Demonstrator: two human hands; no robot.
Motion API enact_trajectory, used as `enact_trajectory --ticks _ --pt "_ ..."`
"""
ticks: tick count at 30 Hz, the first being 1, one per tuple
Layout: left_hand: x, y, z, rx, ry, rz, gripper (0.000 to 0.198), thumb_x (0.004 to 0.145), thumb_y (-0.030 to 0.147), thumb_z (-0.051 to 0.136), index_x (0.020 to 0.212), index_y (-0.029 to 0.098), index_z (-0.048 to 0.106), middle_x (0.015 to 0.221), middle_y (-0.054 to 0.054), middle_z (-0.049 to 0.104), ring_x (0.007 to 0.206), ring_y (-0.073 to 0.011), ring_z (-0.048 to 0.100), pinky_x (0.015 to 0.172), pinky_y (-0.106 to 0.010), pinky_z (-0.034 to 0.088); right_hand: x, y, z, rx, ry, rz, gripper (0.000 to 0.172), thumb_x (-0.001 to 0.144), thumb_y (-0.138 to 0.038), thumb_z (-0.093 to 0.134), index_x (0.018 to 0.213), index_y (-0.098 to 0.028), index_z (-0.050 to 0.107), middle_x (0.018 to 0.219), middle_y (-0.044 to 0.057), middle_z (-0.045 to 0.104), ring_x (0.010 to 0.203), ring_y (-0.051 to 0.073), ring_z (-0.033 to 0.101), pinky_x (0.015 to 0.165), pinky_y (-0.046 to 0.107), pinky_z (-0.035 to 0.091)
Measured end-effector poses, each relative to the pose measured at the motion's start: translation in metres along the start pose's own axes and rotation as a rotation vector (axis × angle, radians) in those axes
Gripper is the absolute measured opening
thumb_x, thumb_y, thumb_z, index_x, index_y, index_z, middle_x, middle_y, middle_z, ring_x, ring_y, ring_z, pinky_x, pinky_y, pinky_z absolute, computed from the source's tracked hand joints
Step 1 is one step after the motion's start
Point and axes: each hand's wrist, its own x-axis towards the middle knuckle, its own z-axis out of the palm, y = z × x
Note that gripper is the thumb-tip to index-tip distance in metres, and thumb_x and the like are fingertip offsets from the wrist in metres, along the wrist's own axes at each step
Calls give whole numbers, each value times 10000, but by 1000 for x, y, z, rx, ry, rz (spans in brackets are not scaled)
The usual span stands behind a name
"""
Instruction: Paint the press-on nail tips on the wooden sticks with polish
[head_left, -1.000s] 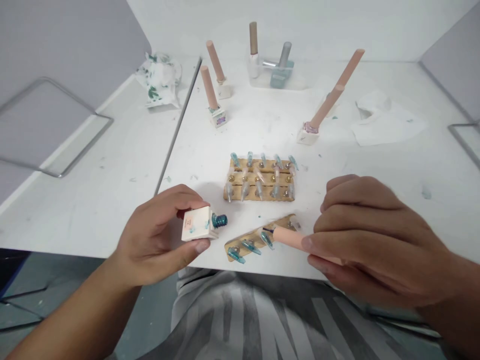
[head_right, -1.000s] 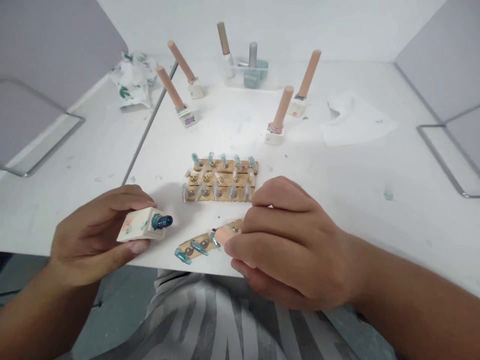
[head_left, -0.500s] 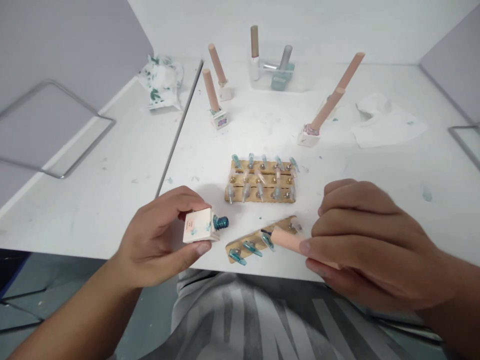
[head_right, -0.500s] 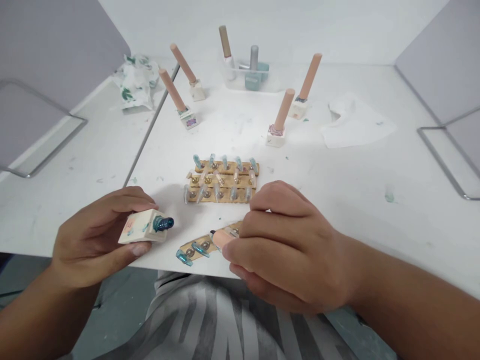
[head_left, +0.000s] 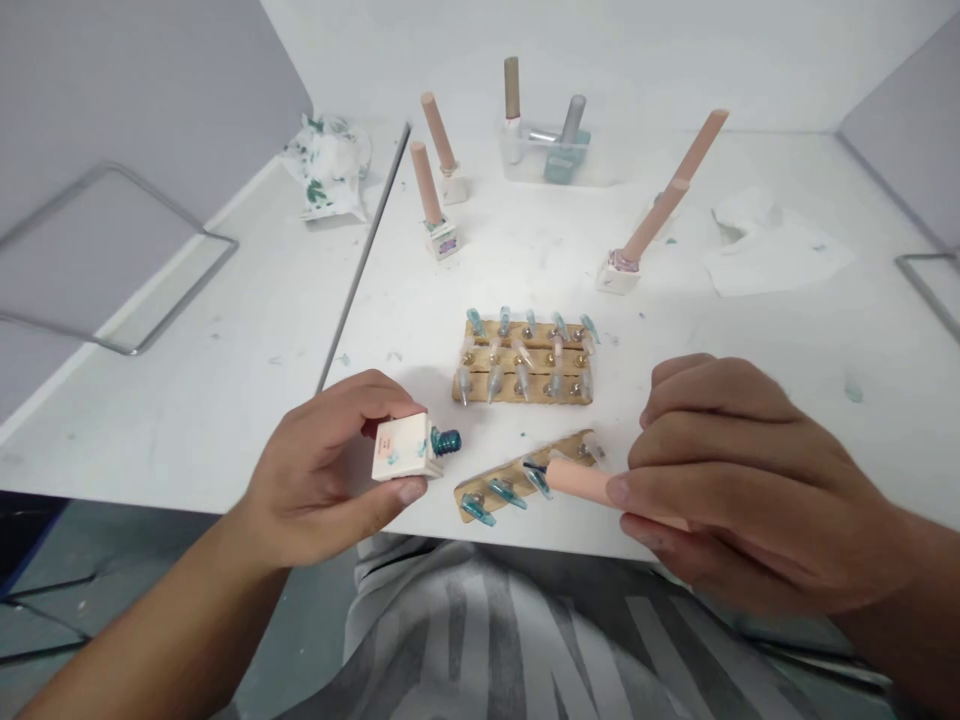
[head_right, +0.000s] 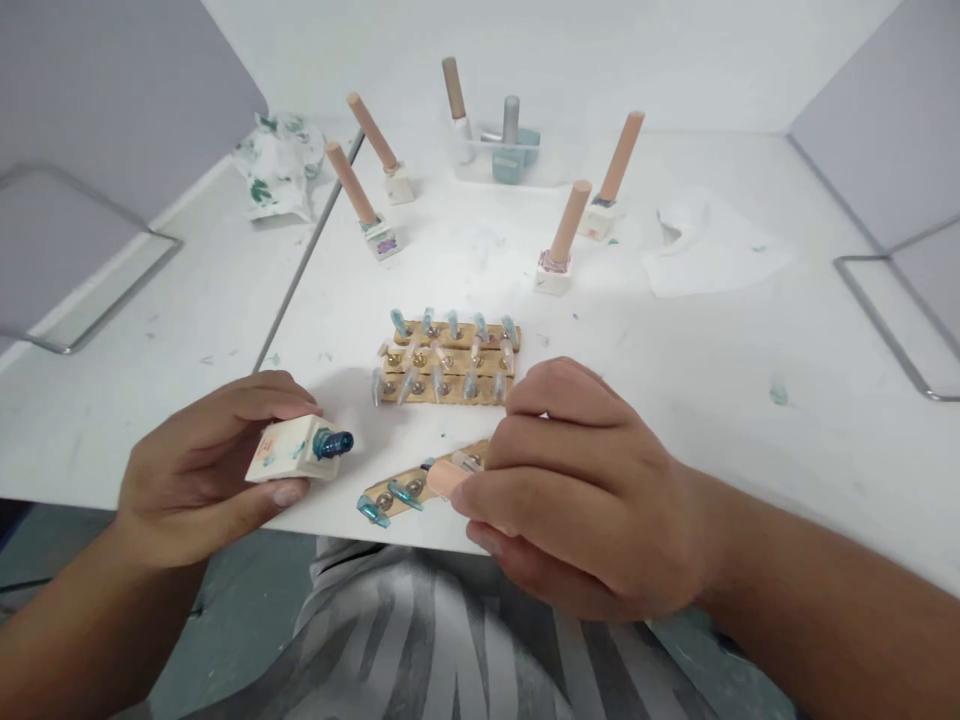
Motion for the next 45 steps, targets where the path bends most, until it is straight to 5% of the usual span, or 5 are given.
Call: enact_trajectory --ticks 11,25,45 --pt "-1 0 2 -40 -5 8 413 796 146 702 1197 159 607 877 -73 637 756 -181 577 598 -305 489 -1 1 -7 53 -31 34 130 846 -86 552 941 -149 615 665 19 654 639 165 561 681 392 520" --pt "0 7 11 -84 109 129 405 810 197 679 1199 120 601 855 -101 624 746 -184 584 607 -296 500 7 8 3 112 206 13 278 810 -16 643 1069 -112 620 731 8 681 596 115 597 681 355 514" --pt "-3 3 17 -91 103 146 424 805 202 707 1204 122 590 881 -91 620 774 -178 575 637 -291 482 9 5 12 93 209 -1 190 897 -112 619 1082 -156 619 724 10 703 600 113 595 714 345 502"
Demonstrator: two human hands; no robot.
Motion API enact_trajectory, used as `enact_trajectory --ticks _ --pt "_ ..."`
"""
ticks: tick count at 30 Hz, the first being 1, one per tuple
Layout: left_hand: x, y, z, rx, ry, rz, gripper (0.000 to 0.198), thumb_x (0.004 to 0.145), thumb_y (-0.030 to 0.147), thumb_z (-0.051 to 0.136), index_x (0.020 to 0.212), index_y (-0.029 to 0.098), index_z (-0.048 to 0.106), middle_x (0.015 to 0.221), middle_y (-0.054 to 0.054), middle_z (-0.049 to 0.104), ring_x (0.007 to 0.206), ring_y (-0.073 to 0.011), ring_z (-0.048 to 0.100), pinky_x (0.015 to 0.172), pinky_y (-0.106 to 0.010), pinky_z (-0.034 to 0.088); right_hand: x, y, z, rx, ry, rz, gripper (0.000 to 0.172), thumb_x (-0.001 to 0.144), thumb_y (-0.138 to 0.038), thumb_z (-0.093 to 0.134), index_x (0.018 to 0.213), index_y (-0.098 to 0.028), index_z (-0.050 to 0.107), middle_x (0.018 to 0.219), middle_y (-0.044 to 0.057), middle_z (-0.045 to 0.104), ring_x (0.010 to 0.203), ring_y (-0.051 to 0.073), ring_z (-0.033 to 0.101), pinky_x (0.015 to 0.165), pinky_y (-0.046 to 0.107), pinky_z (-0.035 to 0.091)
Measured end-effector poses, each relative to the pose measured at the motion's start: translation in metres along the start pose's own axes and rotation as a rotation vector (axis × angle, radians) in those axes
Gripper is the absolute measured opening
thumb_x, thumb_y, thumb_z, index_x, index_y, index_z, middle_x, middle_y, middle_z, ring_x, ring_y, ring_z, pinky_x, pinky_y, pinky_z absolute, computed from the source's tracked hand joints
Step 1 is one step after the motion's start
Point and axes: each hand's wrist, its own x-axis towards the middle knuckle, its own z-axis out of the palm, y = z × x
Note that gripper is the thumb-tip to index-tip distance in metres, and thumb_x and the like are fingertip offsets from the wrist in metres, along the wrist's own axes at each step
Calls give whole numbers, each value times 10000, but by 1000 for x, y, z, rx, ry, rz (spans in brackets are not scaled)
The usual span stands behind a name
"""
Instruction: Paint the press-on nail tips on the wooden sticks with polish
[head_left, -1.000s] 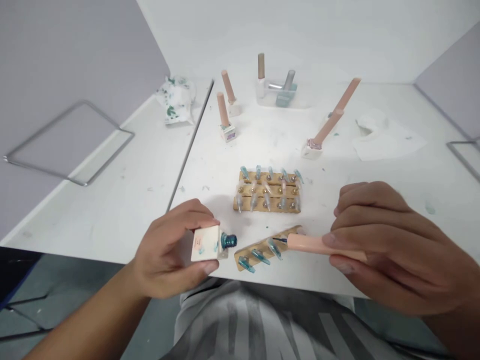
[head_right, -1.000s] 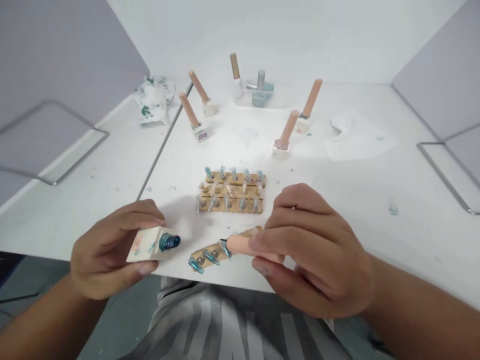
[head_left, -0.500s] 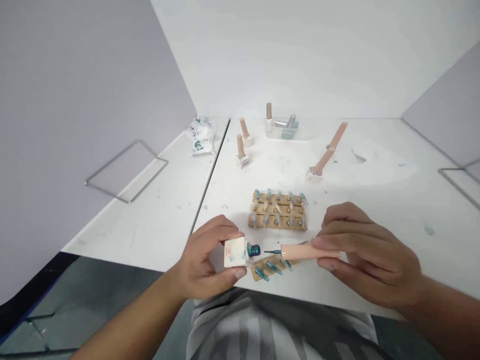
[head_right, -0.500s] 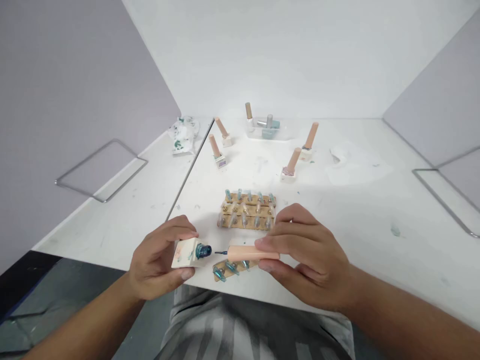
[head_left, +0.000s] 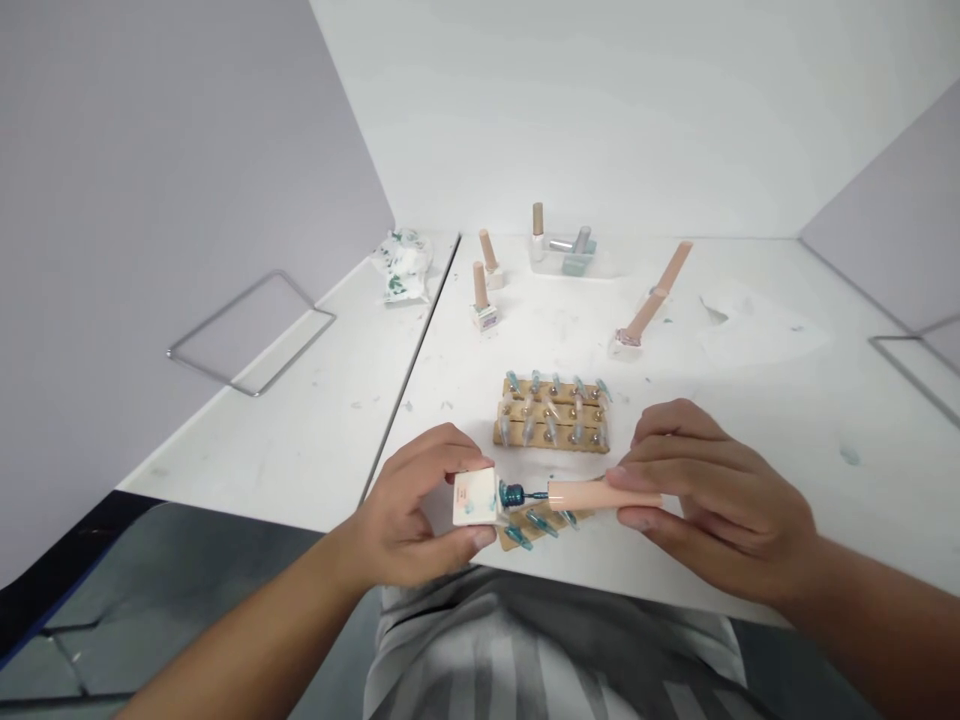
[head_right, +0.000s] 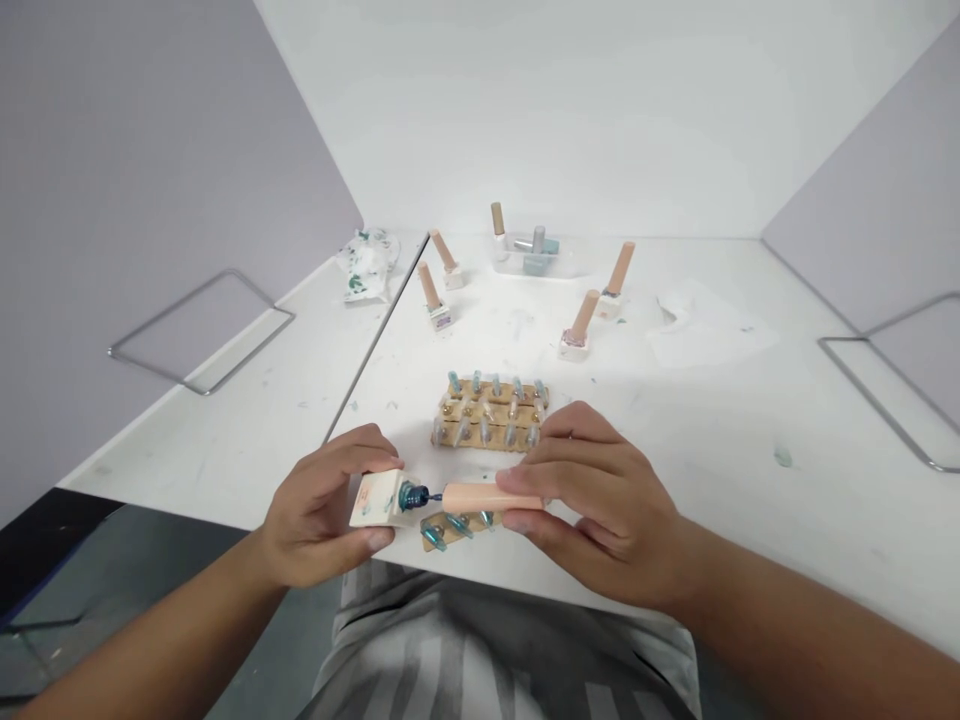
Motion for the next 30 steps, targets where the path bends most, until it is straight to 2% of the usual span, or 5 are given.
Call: enact_trajectory --ticks 7,11,20,26,30 --pt "6 5 0 90 -74 29 376 850 231 663 1199 127 570 868 -88 611 766 -173 574 617 -283 502 -2 -4 11 -13 -42 16 105 890 -155 662 994 -141 653 775 28 737 680 126 578 769 340 487" --pt "6 5 0 138 -100 50 379 848 236 667 1197 127 565 864 -97 616 774 -179 574 620 -290 508 -3 -4 12 -31 -51 37 105 882 -180 675 985 -165 662 793 30 753 737 155 560 741 348 479" --pt "5 3 -2 134 15 54 379 800 184 679 1162 125 583 807 -86 613 708 -171 557 565 -277 465 0 0 -7 -24 -16 35 192 843 -74 610 1000 -184 602 655 -26 655 547 111 552 687 365 474" --pt "5 1 -7 146 35 -8 393 770 117 668 1155 140 589 823 -73 621 707 -169 553 563 -283 462 -2 -1 -9 -8 -96 0 183 815 -58 574 971 -150 600 626 -34 594 546 104 509 681 354 449" --pt "5 -2 -8 143 25 -28 381 796 140 665 1167 159 581 801 -57 616 690 -160 538 548 -277 455 -3 -2 -5 20 -148 15 162 801 -45 569 939 -127 594 624 -33 577 569 101 490 691 349 438"
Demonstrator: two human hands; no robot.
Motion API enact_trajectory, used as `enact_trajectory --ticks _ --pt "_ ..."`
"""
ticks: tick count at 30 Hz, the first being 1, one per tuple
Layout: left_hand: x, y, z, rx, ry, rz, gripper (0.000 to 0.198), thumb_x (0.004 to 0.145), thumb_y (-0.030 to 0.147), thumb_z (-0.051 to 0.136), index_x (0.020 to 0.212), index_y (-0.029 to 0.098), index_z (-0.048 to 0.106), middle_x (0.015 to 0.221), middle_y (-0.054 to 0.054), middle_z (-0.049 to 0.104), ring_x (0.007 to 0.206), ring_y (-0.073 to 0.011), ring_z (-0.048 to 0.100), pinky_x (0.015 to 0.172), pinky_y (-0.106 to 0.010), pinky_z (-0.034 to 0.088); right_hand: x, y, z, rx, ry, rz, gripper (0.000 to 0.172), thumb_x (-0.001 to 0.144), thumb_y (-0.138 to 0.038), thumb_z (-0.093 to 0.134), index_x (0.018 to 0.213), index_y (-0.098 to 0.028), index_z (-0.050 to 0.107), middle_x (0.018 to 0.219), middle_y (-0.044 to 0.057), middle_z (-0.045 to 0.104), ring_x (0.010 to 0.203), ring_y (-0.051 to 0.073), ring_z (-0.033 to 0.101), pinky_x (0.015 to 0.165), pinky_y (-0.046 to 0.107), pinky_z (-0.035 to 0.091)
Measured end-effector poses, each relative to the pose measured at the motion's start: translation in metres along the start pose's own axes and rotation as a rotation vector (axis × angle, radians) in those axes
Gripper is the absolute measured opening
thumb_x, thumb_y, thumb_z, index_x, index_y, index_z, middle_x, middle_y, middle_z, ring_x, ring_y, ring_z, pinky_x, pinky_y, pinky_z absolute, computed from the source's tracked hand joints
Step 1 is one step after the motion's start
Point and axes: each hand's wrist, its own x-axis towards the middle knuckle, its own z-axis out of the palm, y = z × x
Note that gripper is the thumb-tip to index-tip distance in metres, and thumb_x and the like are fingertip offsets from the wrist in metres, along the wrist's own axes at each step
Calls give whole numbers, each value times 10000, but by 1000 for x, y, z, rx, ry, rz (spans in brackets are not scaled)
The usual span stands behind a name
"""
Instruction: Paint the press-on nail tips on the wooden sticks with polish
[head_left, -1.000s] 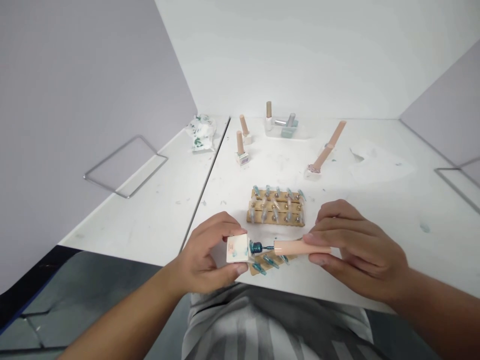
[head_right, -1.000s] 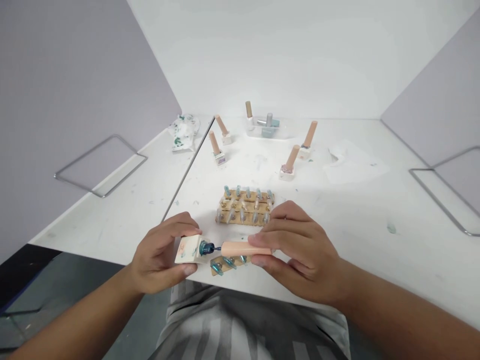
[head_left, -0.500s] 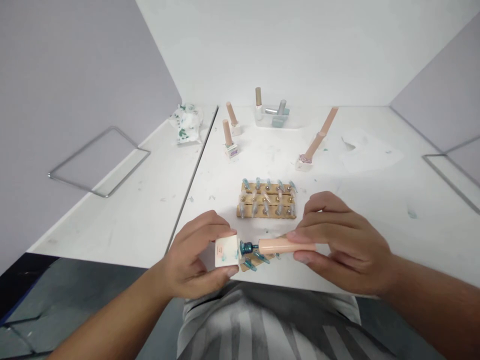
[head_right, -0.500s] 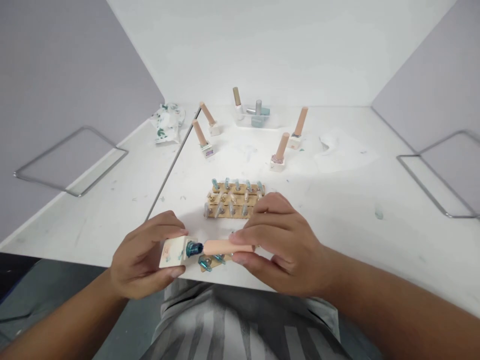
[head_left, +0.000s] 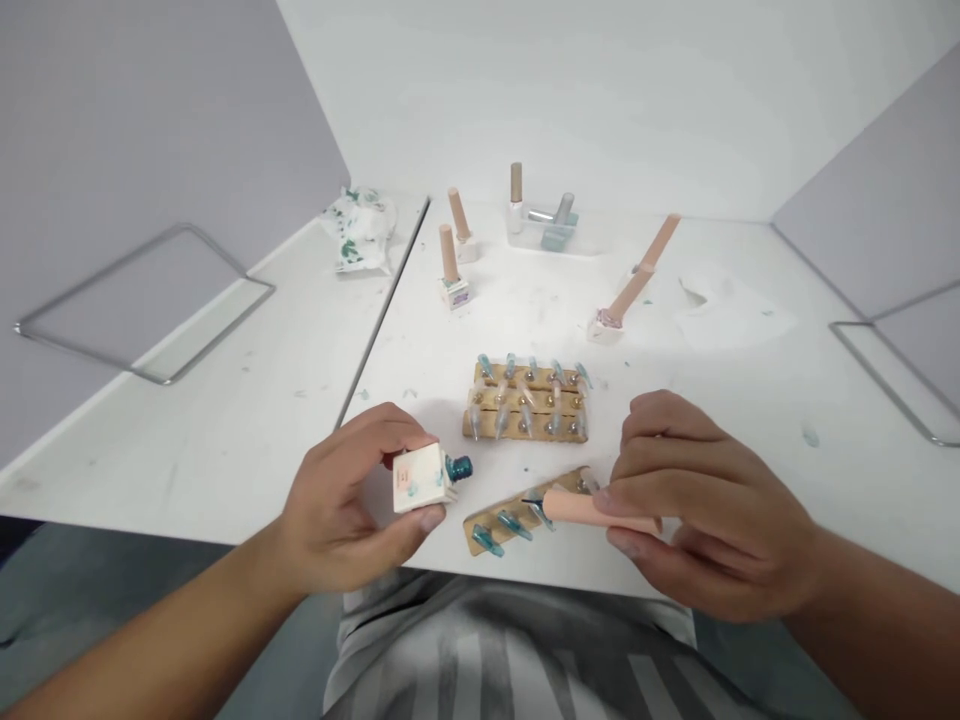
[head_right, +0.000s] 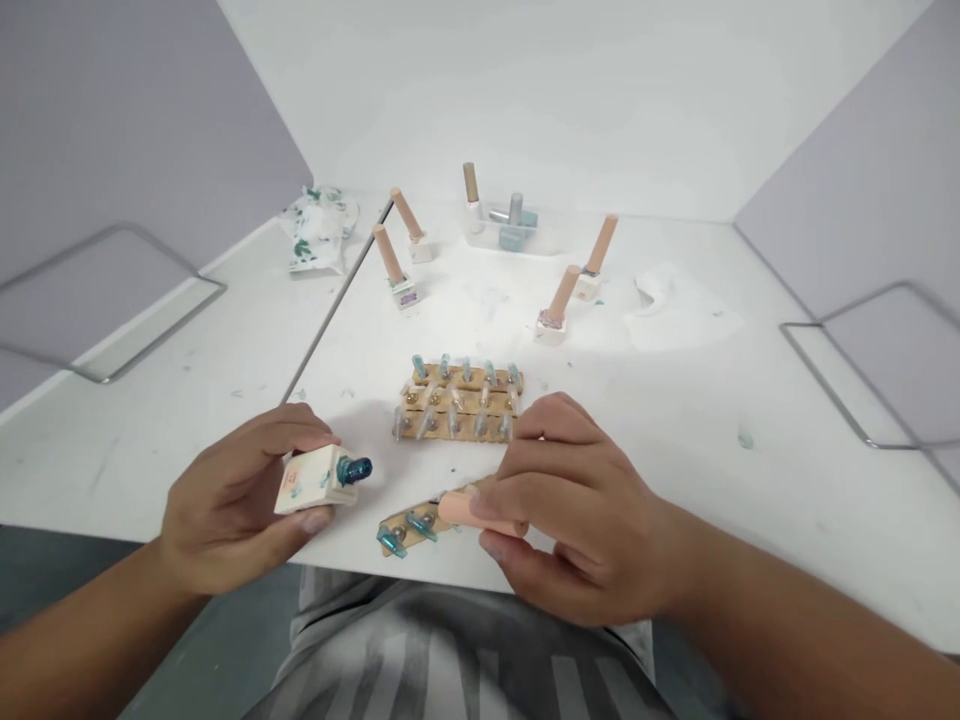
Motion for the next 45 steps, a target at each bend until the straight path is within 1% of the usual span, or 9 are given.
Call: enact_trajectory --ticks 6,10,14,18,27,31,34,41,45 --pt "2 1 0 18 1 26 401 780 138 666 1171 139 580 796 -67 616 688 -168 543 538 -278 451 1 0 3 -42 -16 38 176 801 -45 580 953 -133 599 630 -31 592 573 107 484 699 360 437" --pt "1 1 -2 6 -8 16 390 773 128 676 1152 112 584 802 -72 611 698 -173 546 541 -291 452 1 2 0 -69 -10 60 179 781 -18 580 921 -126 607 627 -17 587 567 106 467 688 363 437" --pt "0 0 -2 -15 -13 19 406 755 118 691 1146 95 584 812 -78 609 703 -175 549 537 -304 453 1 2 -4 -51 2 51 202 747 -3 608 915 -115 608 625 -9 597 567 110 492 693 376 443" --pt "2 0 -2 -21 -6 56 414 754 122 707 1146 70 587 804 -81 606 701 -168 537 523 -301 446 1 1 -4 -66 -46 33 202 757 -29 600 936 -122 616 626 2 617 577 130 503 672 386 452" --pt "4 0 -1 5 9 56 416 756 155 711 1158 115 607 787 -69 622 692 -167 538 502 -300 444 4 -4 -8 -146 -88 28 151 788 -89 597 898 -191 615 620 4 637 604 173 530 649 406 469" --pt "5 -1 -1 16 20 57 400 763 160 713 1150 119 618 783 -63 618 688 -161 535 500 -295 439 3 -4 -6 -98 -110 30 169 804 -93 585 951 -169 622 625 9 636 601 174 542 675 415 474" --pt "5 -2 -1 12 25 47 403 762 159 718 1151 127 621 791 -61 618 688 -161 536 505 -299 440 2 -3 -7 -61 -120 37 169 809 -97 575 945 -187 619 609 -3 622 592 178 549 674 418 476" --pt "4 -2 0 18 32 49 372 780 171 719 1133 111 621 798 -64 609 707 -158 543 523 -294 432 5 -3 -7 -90 -100 14 193 782 -66 590 945 -165 622 621 7 622 574 157 521 671 401 463" --pt "4 -2 0 12 20 48 365 775 156 722 1118 92 615 797 -69 612 706 -156 538 535 -297 430 6 -3 -6 -56 -121 5 178 802 -101 562 943 -197 612 617 -1 615 577 170 518 657 408 469"
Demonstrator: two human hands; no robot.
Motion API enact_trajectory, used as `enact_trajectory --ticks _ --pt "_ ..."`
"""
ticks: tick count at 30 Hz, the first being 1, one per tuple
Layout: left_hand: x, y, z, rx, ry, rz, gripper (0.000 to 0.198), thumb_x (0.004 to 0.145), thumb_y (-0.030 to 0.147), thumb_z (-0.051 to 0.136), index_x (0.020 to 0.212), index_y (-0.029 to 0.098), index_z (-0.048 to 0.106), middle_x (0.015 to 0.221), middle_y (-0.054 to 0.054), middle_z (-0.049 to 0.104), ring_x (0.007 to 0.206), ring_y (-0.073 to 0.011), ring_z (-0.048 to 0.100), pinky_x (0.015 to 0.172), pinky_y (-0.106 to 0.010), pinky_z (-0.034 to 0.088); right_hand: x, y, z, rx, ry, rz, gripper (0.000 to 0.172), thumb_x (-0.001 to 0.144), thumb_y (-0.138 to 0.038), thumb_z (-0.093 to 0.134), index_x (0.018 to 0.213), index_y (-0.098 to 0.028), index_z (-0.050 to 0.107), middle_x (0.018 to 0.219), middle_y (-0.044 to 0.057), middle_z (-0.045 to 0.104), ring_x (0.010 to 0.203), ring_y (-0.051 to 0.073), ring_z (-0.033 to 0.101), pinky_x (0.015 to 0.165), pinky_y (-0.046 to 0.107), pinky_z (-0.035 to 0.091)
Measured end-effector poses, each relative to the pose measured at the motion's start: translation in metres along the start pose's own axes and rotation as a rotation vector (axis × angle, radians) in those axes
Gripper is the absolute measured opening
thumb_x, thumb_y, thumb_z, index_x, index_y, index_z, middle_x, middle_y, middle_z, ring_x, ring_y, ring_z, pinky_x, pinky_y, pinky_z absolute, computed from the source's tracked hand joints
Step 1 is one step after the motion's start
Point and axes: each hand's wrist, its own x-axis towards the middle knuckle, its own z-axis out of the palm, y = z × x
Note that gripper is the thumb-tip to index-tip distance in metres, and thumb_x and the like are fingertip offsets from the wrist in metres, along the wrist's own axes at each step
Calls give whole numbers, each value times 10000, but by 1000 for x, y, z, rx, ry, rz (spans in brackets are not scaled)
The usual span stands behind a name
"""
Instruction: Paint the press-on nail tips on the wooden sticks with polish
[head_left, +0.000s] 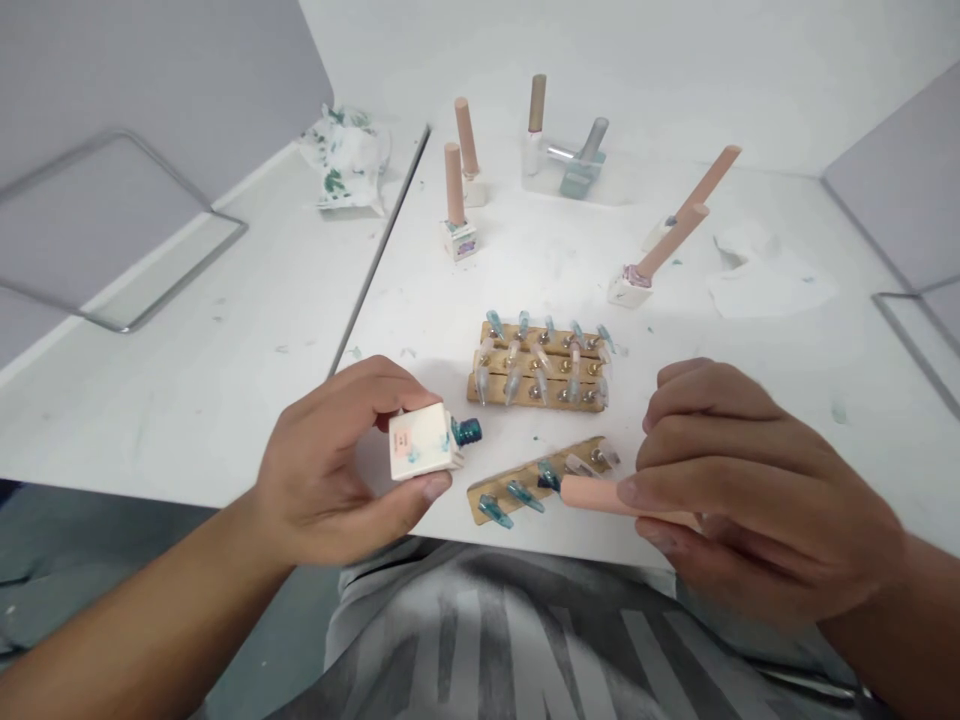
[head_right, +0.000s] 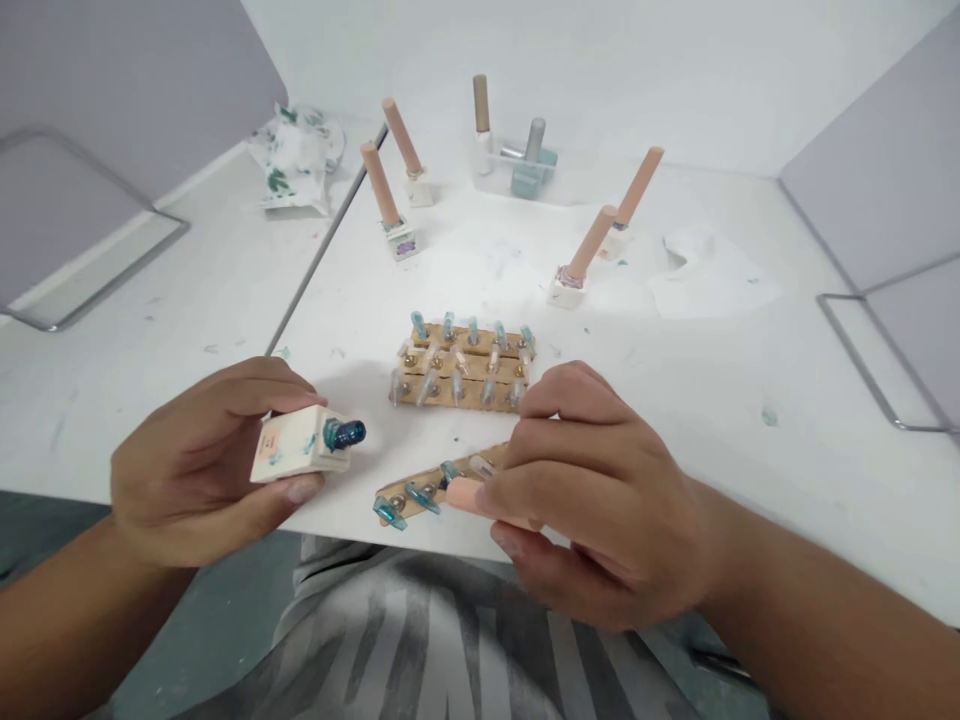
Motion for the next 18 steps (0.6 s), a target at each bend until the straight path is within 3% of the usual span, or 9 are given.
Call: enact_trajectory --ticks 18 --pt "-5 -3 1 12 30 -98 222 788 203 712 981 184 604 803 -34 604 699 -152 532 582 -294 412 2 0 -3 57 56 -4 193 808 -49 569 945 -183 589 602 -45 544 546 106 483 693 373 437"
